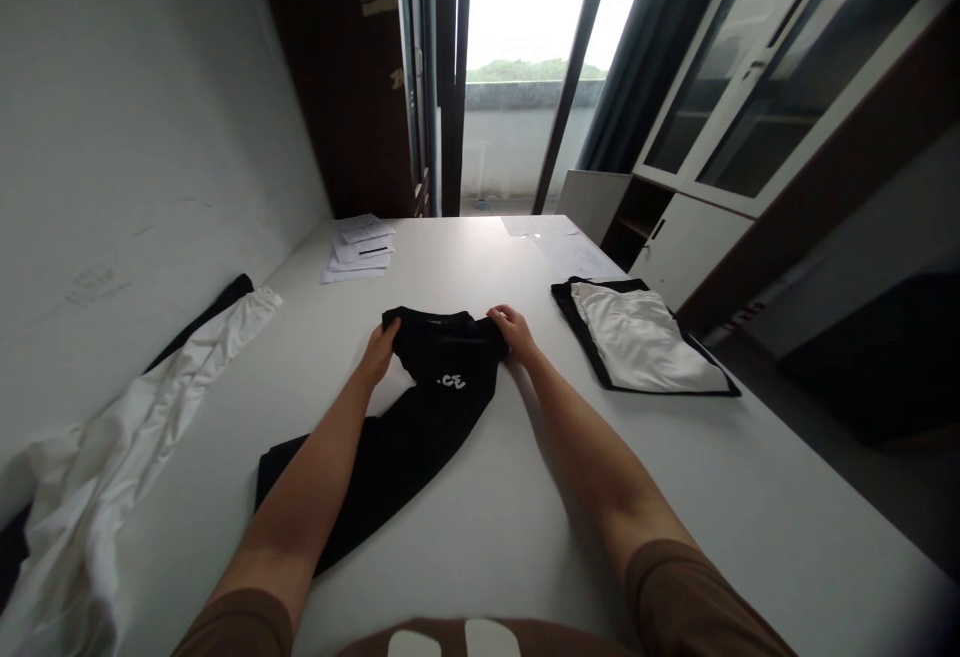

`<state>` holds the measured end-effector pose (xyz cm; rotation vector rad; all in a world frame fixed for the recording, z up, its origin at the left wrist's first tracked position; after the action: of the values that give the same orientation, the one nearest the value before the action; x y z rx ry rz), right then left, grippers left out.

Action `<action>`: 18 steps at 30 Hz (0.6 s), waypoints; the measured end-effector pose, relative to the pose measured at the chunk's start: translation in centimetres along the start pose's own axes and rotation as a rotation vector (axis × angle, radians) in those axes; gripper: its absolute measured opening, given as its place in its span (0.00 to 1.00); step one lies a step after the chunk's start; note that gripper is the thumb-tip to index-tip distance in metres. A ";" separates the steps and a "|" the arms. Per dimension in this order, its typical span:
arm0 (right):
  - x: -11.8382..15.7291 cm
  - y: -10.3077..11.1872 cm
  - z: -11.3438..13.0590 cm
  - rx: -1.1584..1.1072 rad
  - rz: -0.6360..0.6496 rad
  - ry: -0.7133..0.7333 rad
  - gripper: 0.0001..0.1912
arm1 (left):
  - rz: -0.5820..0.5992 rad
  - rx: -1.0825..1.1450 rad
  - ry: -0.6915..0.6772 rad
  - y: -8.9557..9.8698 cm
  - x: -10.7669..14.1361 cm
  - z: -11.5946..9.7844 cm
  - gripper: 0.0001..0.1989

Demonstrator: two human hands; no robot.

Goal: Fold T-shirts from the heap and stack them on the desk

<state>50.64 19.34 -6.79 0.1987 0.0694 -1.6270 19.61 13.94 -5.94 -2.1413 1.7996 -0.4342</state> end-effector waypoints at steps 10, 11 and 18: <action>1.7 -2.3 1.4 0.297 0.557 -0.096 0.20 | -0.110 0.221 0.206 1.1 -0.9 -0.1 0.15; 1.8 -2.4 1.7 0.214 0.540 -0.102 0.20 | -0.076 0.229 0.240 1.1 -0.7 -0.3 0.16; 1.1 -1.4 3.2 -0.368 0.151 -0.152 0.23 | 0.027 0.121 0.400 1.8 -0.5 -0.6 0.16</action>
<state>48.87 17.79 -3.97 -0.1983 0.2296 -1.4460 17.65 14.07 -6.22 -2.0512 1.9398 -0.9979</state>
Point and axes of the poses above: each hand's wrist, its own x-axis away from the middle knuckle, its own y-axis out of the back of the hand, z = x × y, the point moved 4 cm from there along -x, towards the middle knuckle, and after that the axes turned 3 degrees about -z, right-handed, at the moved point
